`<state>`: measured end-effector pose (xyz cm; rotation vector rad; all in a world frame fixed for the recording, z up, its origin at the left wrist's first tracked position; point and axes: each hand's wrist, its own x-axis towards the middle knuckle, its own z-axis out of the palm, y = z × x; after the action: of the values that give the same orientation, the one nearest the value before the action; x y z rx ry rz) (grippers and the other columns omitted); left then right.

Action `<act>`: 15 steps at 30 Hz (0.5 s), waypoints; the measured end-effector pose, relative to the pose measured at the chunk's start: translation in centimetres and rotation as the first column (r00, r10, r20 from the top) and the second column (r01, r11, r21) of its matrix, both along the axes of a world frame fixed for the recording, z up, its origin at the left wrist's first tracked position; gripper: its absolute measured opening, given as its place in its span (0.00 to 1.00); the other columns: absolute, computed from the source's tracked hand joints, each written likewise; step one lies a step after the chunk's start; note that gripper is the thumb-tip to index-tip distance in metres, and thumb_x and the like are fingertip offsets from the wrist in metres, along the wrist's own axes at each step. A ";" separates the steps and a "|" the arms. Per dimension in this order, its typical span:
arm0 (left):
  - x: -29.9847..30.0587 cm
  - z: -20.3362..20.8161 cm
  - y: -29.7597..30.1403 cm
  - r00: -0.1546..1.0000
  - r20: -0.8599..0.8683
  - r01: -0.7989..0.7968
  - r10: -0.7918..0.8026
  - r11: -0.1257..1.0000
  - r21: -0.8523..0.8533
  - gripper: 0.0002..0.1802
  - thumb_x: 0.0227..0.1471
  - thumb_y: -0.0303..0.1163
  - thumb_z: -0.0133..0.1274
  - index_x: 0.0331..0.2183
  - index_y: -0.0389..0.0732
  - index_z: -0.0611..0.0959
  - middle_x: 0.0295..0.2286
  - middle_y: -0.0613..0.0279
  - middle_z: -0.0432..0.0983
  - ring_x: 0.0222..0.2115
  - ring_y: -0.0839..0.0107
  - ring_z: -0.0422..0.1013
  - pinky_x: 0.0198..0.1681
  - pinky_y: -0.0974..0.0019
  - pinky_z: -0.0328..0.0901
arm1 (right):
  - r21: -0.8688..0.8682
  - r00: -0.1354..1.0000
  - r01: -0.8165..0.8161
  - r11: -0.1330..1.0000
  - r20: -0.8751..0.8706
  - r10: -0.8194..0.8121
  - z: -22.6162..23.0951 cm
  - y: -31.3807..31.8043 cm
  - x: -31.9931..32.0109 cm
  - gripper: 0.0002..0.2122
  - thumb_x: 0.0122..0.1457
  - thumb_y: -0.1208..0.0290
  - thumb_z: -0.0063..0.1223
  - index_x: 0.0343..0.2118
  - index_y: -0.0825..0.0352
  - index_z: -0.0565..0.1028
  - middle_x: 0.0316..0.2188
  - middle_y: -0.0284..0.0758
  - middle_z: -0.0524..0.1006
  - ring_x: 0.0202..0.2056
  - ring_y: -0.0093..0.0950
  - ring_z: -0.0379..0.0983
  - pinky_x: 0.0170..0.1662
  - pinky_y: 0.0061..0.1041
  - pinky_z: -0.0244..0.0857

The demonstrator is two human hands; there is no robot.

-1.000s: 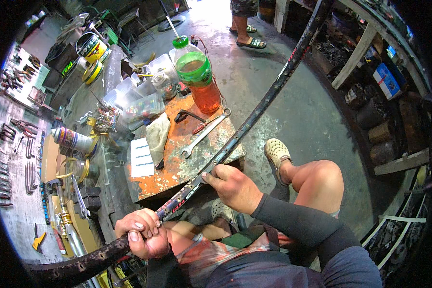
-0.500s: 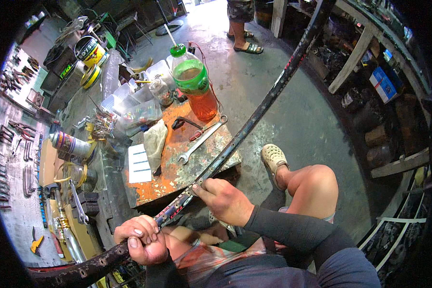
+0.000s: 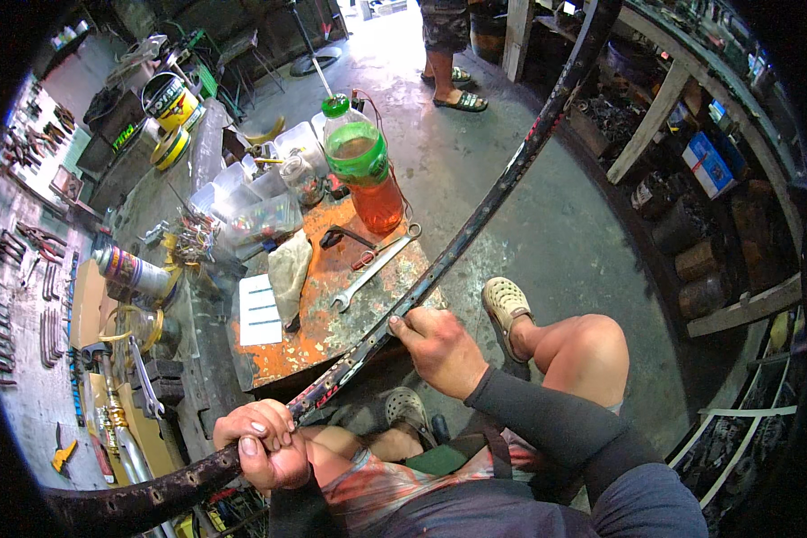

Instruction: The person sits on the floor and cleans a bicycle rim by hand, rotating it and wiping the inner and outer surfaces with a cloth. The person repeatedly inspects the rim while removing dirt and debris.

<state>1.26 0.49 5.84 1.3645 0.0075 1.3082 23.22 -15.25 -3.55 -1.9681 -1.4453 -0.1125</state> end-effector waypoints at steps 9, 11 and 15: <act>-0.1 0.0 0.2 1.000 0.014 -0.005 0.007 0.997 -0.074 0.11 0.65 0.34 0.56 0.34 0.38 0.75 0.17 0.68 0.63 0.15 0.75 0.62 0.22 0.66 0.63 | 0.016 0.999 0.042 0.999 -0.006 -0.042 -0.2 -0.2 1.7 0.18 0.58 0.80 0.58 0.52 0.65 0.84 0.35 0.40 0.76 0.39 0.44 0.77 0.44 0.45 0.71; -0.1 0.0 0.2 1.000 0.008 -0.009 0.010 0.997 -0.075 0.11 0.65 0.34 0.56 0.34 0.38 0.75 0.17 0.68 0.63 0.15 0.75 0.62 0.22 0.66 0.63 | 0.022 0.998 0.064 0.998 -0.007 -0.064 0.1 -0.1 1.3 0.18 0.57 0.80 0.58 0.51 0.65 0.84 0.34 0.40 0.77 0.39 0.44 0.77 0.45 0.46 0.71; -0.3 -0.3 0.4 1.000 -0.018 0.005 -0.005 1.000 -0.011 0.12 0.68 0.36 0.53 0.35 0.38 0.73 0.19 0.68 0.62 0.16 0.76 0.61 0.22 0.67 0.62 | 0.051 0.999 0.040 0.998 -0.006 -0.039 -0.2 0.0 1.0 0.16 0.59 0.76 0.56 0.50 0.66 0.84 0.35 0.40 0.74 0.38 0.43 0.78 0.44 0.43 0.72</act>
<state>0.91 0.89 5.56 1.3667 0.0232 1.2897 24.21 -15.25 -3.75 -1.9546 -1.3870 -0.1602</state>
